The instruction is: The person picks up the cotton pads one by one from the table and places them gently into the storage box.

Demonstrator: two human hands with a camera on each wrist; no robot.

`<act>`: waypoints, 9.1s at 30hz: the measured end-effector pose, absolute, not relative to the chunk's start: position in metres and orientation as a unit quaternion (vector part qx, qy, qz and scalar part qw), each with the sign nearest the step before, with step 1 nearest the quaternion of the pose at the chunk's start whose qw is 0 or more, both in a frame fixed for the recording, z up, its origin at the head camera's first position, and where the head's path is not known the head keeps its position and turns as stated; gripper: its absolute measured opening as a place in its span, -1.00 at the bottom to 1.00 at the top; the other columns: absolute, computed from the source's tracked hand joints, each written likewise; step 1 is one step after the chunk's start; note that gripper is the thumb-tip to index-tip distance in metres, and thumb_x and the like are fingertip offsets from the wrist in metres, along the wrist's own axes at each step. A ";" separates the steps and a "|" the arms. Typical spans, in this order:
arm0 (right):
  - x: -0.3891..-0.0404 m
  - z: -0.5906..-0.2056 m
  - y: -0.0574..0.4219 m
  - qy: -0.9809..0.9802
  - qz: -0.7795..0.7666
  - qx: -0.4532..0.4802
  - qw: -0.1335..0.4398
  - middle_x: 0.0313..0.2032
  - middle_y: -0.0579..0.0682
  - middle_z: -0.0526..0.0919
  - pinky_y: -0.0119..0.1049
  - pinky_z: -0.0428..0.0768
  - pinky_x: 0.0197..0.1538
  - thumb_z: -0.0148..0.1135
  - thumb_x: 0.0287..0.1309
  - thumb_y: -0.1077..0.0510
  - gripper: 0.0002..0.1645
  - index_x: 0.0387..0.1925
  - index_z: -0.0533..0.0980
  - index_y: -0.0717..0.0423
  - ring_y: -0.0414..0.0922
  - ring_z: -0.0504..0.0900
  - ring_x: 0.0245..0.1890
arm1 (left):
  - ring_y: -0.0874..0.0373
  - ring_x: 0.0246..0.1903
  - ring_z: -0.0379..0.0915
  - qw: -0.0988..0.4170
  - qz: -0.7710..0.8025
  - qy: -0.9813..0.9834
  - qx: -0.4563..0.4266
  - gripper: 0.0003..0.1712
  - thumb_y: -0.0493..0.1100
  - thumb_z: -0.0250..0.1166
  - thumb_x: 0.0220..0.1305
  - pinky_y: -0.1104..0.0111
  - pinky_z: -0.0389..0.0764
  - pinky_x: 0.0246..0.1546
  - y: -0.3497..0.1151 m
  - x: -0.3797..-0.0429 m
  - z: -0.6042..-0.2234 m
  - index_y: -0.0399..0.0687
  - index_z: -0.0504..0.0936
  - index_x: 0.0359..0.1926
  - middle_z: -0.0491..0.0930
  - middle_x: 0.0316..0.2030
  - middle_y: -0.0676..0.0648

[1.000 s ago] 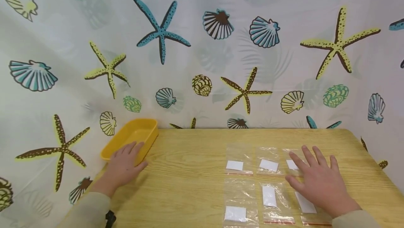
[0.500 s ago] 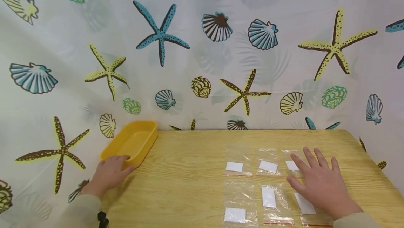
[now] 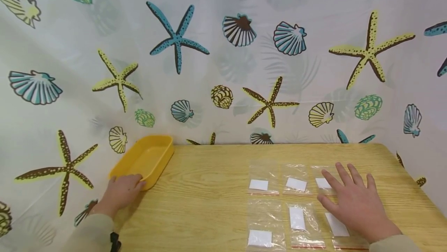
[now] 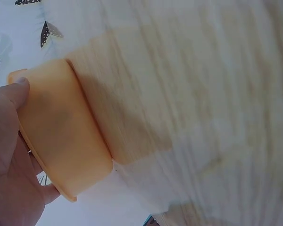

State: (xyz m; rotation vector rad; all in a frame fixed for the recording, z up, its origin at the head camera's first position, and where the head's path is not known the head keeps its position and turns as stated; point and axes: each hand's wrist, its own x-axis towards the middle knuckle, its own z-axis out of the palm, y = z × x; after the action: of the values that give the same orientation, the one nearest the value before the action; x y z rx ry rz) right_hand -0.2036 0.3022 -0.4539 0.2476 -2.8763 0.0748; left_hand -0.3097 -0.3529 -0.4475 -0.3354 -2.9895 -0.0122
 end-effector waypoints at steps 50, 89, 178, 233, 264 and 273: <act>-0.207 -0.453 0.287 -0.986 0.020 0.106 0.128 0.48 0.31 0.16 0.59 -0.02 0.21 0.03 0.34 -0.46 -0.12 0.49 0.29 -0.09 0.39 0.03 0.44 | -0.08 0.06 0.57 -0.034 -0.090 -0.966 -0.241 -0.54 0.12 0.12 0.52 0.01 0.48 0.15 -0.267 -0.281 -0.451 -0.14 0.60 0.14 0.68 -0.02 -0.10; -0.203 -0.447 0.282 -0.981 0.034 0.117 0.148 0.46 0.31 0.19 0.58 0.02 0.20 0.15 0.32 -0.37 -0.15 0.47 0.29 -0.07 0.39 0.05 0.43 | 0.26 -0.57 0.32 -0.050 -0.060 -0.940 -0.333 -0.76 0.00 0.30 0.22 0.31 0.45 -0.42 -0.155 -0.233 -0.450 0.18 0.40 -0.47 0.37 -0.60 0.18; -0.216 -0.442 0.253 -0.980 0.074 0.149 0.112 0.47 0.31 0.19 0.54 0.11 0.23 0.21 0.32 -0.29 -0.18 0.47 0.34 -0.02 0.38 0.09 0.43 | 0.10 -0.18 0.49 -0.064 -0.725 -0.686 -0.007 -0.40 -0.27 0.23 0.42 0.32 0.64 -0.20 -0.186 -0.281 -0.485 -0.21 0.35 0.43 0.39 -0.05 -0.17; -0.307 -0.452 0.176 -0.979 0.089 0.163 -0.088 0.52 0.28 0.07 0.54 0.02 0.28 0.03 0.31 -0.48 -0.07 0.54 0.23 -0.12 0.40 0.03 0.46 | 0.14 -0.24 0.50 -0.072 -0.724 -0.685 -0.029 -0.37 -0.22 0.26 0.42 0.37 0.63 -0.25 -0.188 -0.282 -0.491 -0.25 0.33 0.43 0.46 -0.16 -0.12; -0.305 -0.462 0.175 -0.976 0.093 0.145 -0.133 0.57 0.16 0.00 0.52 0.16 0.24 0.15 0.03 -0.64 0.11 0.55 0.21 -0.31 0.36 0.01 0.48 | 0.15 -0.24 0.49 -0.076 -0.718 -0.691 -0.037 -0.39 -0.24 0.25 0.42 0.37 0.62 -0.23 -0.191 -0.283 -0.493 -0.24 0.33 0.42 0.46 -0.17 -0.11; -0.309 -0.463 0.177 -0.974 0.091 0.160 -0.133 0.55 0.17 0.05 0.49 0.14 0.27 0.10 0.08 -0.64 0.11 0.56 0.19 -0.26 0.37 0.00 0.48 | 0.13 -0.22 0.52 -0.076 -0.714 -0.694 -0.045 -0.37 -0.20 0.25 0.44 0.35 0.63 -0.22 -0.192 -0.282 -0.491 -0.23 0.32 0.44 0.48 -0.15 -0.13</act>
State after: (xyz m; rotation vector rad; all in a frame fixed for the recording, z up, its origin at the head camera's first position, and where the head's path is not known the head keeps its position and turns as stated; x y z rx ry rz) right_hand -0.3088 0.1765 -0.4626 0.5491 -3.3489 0.3116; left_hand -0.2823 -0.1917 -0.4907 -0.1478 -2.2935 -2.3606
